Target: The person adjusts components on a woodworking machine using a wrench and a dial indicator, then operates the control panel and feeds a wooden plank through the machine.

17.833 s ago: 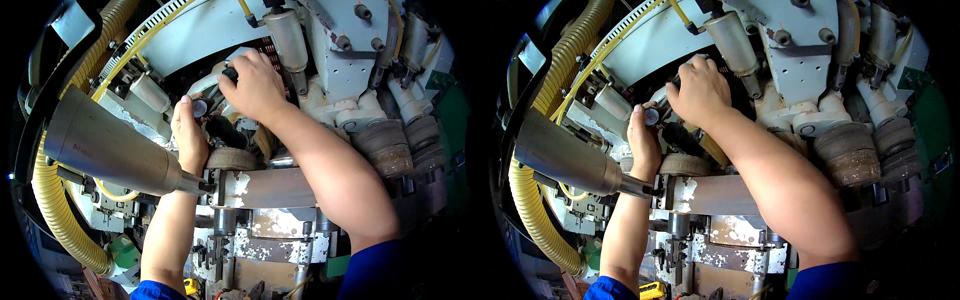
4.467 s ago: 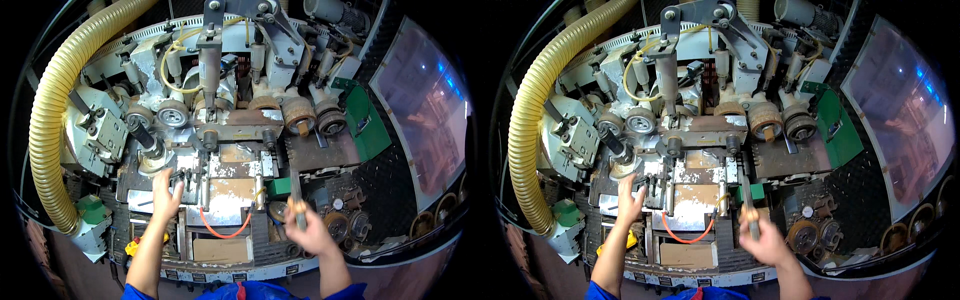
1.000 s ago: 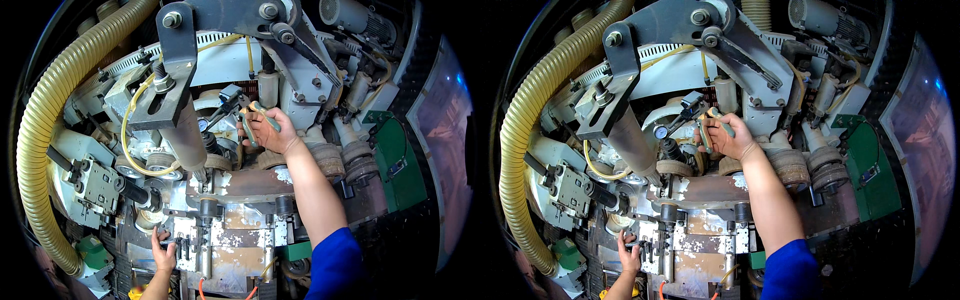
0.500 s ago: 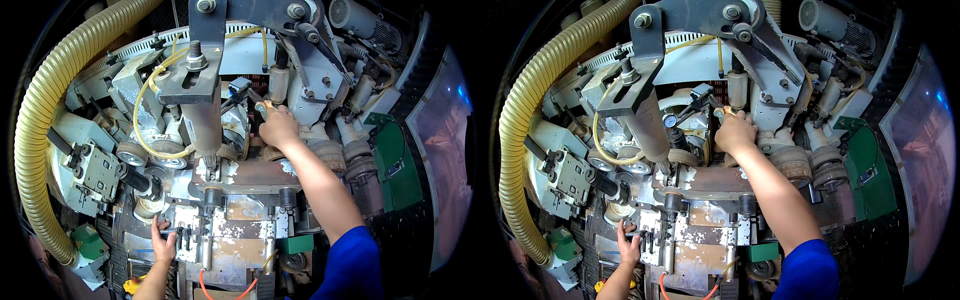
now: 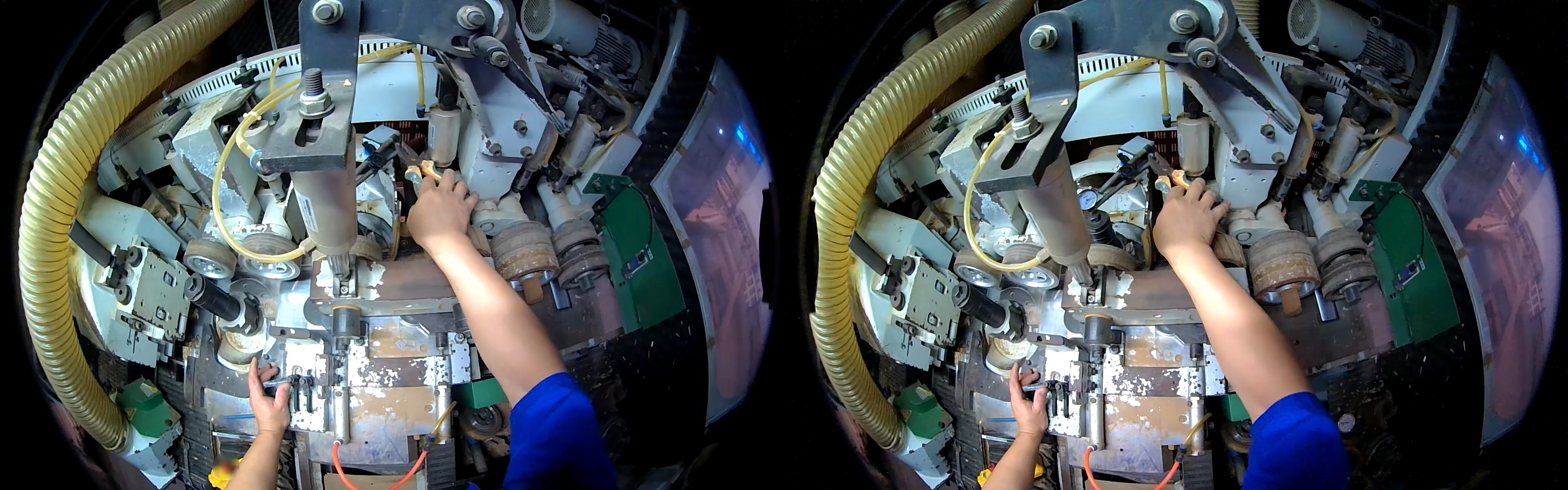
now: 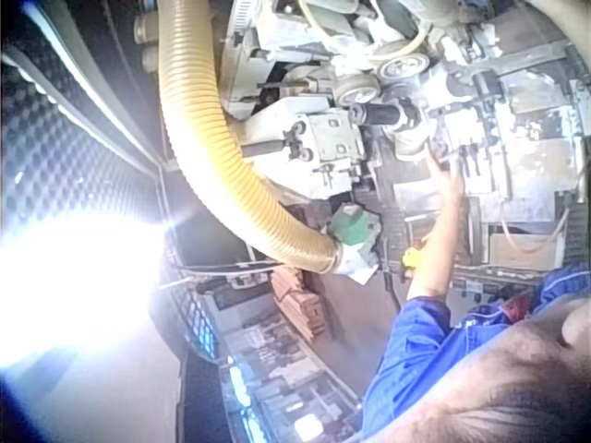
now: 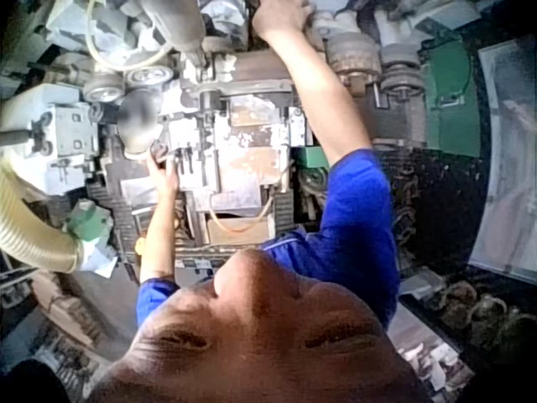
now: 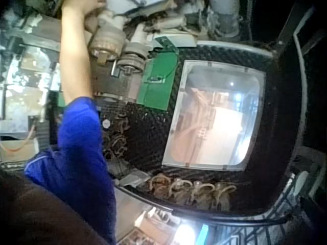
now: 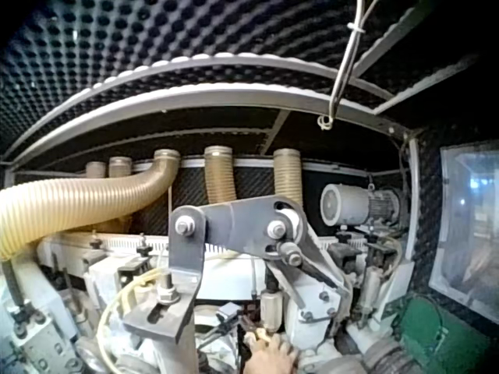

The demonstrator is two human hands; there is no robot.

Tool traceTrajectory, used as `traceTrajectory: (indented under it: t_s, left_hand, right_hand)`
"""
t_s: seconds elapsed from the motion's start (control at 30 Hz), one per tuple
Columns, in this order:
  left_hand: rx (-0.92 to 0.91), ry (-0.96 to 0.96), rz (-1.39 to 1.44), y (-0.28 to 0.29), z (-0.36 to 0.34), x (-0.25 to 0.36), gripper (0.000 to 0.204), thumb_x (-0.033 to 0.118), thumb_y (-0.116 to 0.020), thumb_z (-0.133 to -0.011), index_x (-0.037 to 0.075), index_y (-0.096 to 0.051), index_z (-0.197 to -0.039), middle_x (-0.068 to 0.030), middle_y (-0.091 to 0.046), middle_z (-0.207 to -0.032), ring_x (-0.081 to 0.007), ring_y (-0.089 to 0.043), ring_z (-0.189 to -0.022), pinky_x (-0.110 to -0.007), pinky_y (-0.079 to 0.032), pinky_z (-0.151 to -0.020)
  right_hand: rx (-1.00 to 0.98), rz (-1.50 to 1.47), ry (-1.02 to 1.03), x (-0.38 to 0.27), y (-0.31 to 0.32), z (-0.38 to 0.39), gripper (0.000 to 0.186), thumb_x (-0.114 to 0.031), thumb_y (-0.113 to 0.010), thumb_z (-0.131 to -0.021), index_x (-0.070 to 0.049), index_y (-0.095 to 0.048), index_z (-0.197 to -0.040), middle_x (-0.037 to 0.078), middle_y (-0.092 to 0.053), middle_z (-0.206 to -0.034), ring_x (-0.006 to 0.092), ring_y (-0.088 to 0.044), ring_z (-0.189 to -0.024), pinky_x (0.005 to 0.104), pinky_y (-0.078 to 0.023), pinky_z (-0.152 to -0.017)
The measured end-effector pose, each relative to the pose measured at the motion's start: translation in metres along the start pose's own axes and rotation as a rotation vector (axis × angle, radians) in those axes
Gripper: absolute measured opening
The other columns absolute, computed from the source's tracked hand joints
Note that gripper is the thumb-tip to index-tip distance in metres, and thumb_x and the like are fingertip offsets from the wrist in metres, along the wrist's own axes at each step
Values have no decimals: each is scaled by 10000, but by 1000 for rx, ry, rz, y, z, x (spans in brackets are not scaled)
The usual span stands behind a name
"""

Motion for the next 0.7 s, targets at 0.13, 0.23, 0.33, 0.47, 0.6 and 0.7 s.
traceTrajectory:
  t_s: [0.13,0.23,0.33,0.47,0.6,0.7]
  left_hand:
    - [-12,12,-24,0,0,3,894,112,-746,-799,34,-330,-1586,-165,-694,-1186,-310,-599,-1226,-423,-412,-1128]
    - [-12,16,-36,2,0,5,886,97,-733,-801,34,-328,-1587,-167,-695,-1187,-313,-598,-1234,-422,-414,-1126]
    - [-12,2,-28,0,0,6,885,94,-732,-800,32,-329,-1586,-168,-696,-1180,-312,-603,-1227,-421,-421,-1119]
    - [-9,-21,-34,-1,0,6,883,90,-730,-799,31,-330,-1584,-170,-697,-1173,-311,-612,-1211,-420,-426,-1114]
    - [-7,-19,-29,3,0,-3,884,88,-731,-798,31,-331,-1584,-172,-694,-1173,-310,-615,-1204,-420,-429,-1111]
    - [-9,-13,-21,-1,0,1,884,88,-731,-798,32,-332,-1584,-172,-692,-1173,-309,-613,-1202,-419,-428,-1111]
  right_hand:
    - [-3,-5,-4,-3,-2,-1,445,-188,-643,-880,9,-635,-1279,228,-451,-1461,466,-443,-1313,697,-269,-1131]
    - [26,20,-3,-9,-2,0,475,-179,-627,-891,25,-612,-1320,251,-398,-1521,485,-412,-1346,721,-241,-1140]
    - [2,35,-28,-11,-8,-3,486,-174,-580,-916,38,-590,-1354,278,-344,-1567,515,-377,-1376,734,-201,-1155]
    - [54,35,-14,-7,-12,-4,448,-171,-579,-902,1,-625,-1314,261,-406,-1501,475,-449,-1291,642,-314,-1089]
    - [27,-1,41,-3,-9,-6,437,-184,-661,-831,-67,-669,-1252,209,-494,-1361,418,-502,-1199,541,-391,-991]
    - [58,-17,60,2,-7,-7,454,-203,-720,-776,-88,-688,-1214,183,-517,-1295,411,-508,-1193,529,-399,-985]
Point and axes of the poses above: each hand's wrist, its own z-axis away from the middle knuckle, its own y-axis out of the back of the hand, x = y × z, the point moved 5 cm from there along -z, towards the middle knuckle
